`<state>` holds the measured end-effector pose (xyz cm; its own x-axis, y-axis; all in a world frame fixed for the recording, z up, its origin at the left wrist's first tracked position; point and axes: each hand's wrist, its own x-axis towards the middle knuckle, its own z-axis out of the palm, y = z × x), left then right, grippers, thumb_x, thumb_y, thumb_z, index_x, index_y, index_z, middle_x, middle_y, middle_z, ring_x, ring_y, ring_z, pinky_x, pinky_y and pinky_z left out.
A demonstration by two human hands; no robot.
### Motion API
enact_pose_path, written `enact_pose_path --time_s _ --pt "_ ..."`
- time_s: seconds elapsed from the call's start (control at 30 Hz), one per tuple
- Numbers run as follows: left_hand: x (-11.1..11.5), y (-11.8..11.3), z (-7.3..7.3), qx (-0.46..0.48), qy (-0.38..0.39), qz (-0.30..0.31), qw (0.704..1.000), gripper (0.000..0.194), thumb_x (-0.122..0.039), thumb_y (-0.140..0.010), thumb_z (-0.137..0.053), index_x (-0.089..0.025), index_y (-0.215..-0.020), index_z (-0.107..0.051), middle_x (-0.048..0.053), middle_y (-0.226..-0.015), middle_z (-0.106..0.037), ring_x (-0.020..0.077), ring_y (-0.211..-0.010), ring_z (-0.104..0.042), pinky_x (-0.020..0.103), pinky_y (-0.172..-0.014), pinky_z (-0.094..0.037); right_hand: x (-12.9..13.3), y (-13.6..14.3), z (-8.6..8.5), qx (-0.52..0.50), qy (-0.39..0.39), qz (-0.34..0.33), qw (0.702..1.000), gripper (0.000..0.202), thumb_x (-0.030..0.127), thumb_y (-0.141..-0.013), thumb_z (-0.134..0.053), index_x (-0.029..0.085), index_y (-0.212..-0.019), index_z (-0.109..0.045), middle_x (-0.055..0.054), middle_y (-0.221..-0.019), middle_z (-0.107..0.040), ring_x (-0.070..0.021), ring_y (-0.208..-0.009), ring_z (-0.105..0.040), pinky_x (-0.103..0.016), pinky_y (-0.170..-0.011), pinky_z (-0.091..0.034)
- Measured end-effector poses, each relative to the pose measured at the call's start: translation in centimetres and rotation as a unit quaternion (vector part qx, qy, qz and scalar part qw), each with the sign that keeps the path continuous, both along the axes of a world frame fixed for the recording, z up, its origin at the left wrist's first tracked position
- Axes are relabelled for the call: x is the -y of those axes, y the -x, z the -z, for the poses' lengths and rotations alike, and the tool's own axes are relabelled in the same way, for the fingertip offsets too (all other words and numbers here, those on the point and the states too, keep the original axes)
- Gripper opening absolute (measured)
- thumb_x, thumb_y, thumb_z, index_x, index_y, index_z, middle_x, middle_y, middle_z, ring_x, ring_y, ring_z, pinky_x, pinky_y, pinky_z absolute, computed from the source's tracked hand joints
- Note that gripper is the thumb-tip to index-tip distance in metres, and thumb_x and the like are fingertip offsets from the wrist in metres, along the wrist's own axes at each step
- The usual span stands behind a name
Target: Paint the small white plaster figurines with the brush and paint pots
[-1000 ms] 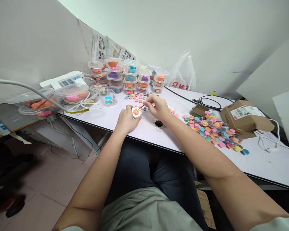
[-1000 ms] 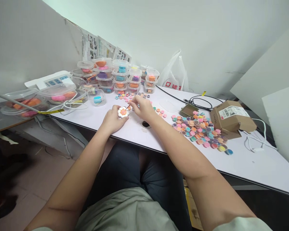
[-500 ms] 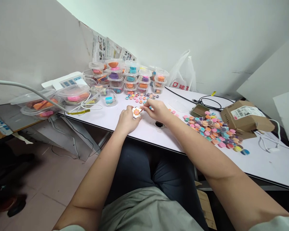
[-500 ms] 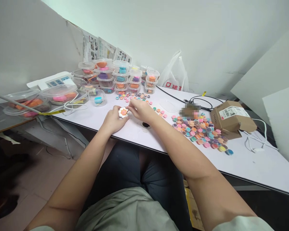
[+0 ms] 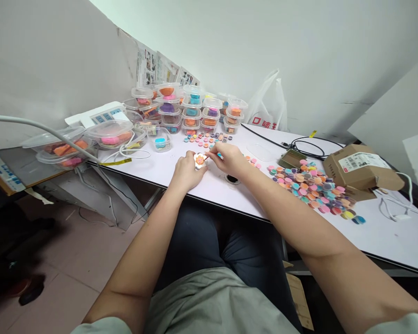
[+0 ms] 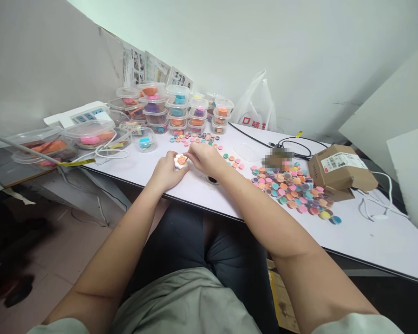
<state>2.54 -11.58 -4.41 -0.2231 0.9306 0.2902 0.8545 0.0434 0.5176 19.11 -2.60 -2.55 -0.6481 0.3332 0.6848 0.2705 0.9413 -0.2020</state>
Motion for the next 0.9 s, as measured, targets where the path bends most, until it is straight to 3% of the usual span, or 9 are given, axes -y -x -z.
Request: enact_pose_path --time_s 0.17,0.33,0.57,0.7,0.8,0.9 --pt "0.0 0.0 0.0 -0.003 0.001 -0.002 1.0 0.057 -0.043 -0.085 -0.067 -0.015 -0.132 -0.052 0.017 -0.122 -0.072 0.0366 -0.115 -0.066 0.044 -0.096 -0.052 0.0 0.0 -0.2 -0.007 0.01 -0.006 1.0 0.024 0.041 -0.101 -0.052 0.023 -0.084 -0.055 -0.006 -0.079 -0.07 -0.0192 -0.07 -0.063 -0.033 -0.067 -0.047" --pt "-0.1 0.0 -0.1 -0.001 0.004 -0.01 1.0 0.059 -0.044 -0.083 -0.069 -0.016 -0.132 -0.052 0.016 -0.123 -0.071 0.0361 -0.117 -0.065 0.044 -0.098 -0.052 -1.1 -0.4 -0.2 -0.092 0.052 0.067 0.992 0.029 0.047 -0.1 -0.051 0.024 -0.083 -0.053 -0.006 -0.081 -0.071 -0.0197 -0.073 -0.064 -0.034 -0.07 -0.047" --pt "-0.2 -0.2 -0.2 -0.013 -0.004 0.001 1.0 0.051 -0.045 -0.08 -0.069 -0.017 -0.121 -0.061 0.015 -0.12 -0.07 0.0355 -0.119 -0.062 0.045 -0.106 -0.048 -2.6 0.4 0.6 -0.068 0.094 0.09 0.989 0.022 0.036 -0.096 -0.057 0.024 -0.08 -0.05 -0.005 -0.077 -0.069 -0.0208 -0.071 -0.062 -0.035 -0.069 -0.046" --pt "-0.1 -0.1 -0.1 -0.025 -0.008 0.006 1.0 0.056 -0.049 -0.076 -0.071 -0.016 -0.121 -0.063 0.018 -0.141 -0.057 0.0374 -0.133 -0.051 0.045 -0.115 -0.041 -2.7 0.9 0.5 -0.06 0.101 0.101 0.988 0.019 0.032 -0.095 -0.057 0.024 -0.079 -0.052 -0.005 -0.076 -0.069 -0.0212 -0.07 -0.06 -0.035 -0.069 -0.044" --pt "0.0 -0.1 -0.2 -0.046 0.006 0.045 0.998 0.056 -0.055 -0.077 -0.069 -0.02 -0.12 -0.064 0.012 -0.158 -0.045 0.0407 -0.135 -0.048 0.05 -0.113 -0.041 -2.7 1.0 0.4 -0.062 0.105 0.103 0.987 0.018 0.032 -0.095 -0.057 0.024 -0.079 -0.053 -0.005 -0.079 -0.07 -0.0212 -0.072 -0.062 -0.035 -0.07 -0.045" --pt "0.1 -0.1 -0.4 -0.064 0.024 0.082 0.994 0.053 -0.06 -0.079 -0.066 -0.022 -0.116 -0.065 0.008 -0.159 -0.048 0.0414 -0.131 -0.05 0.053 -0.109 -0.042 -2.7 1.1 0.2 -0.069 0.109 0.106 0.986 0.019 0.034 -0.097 -0.056 0.023 -0.081 -0.054 -0.005 -0.079 -0.071 -0.0206 -0.073 -0.062 -0.034 -0.071 -0.046"
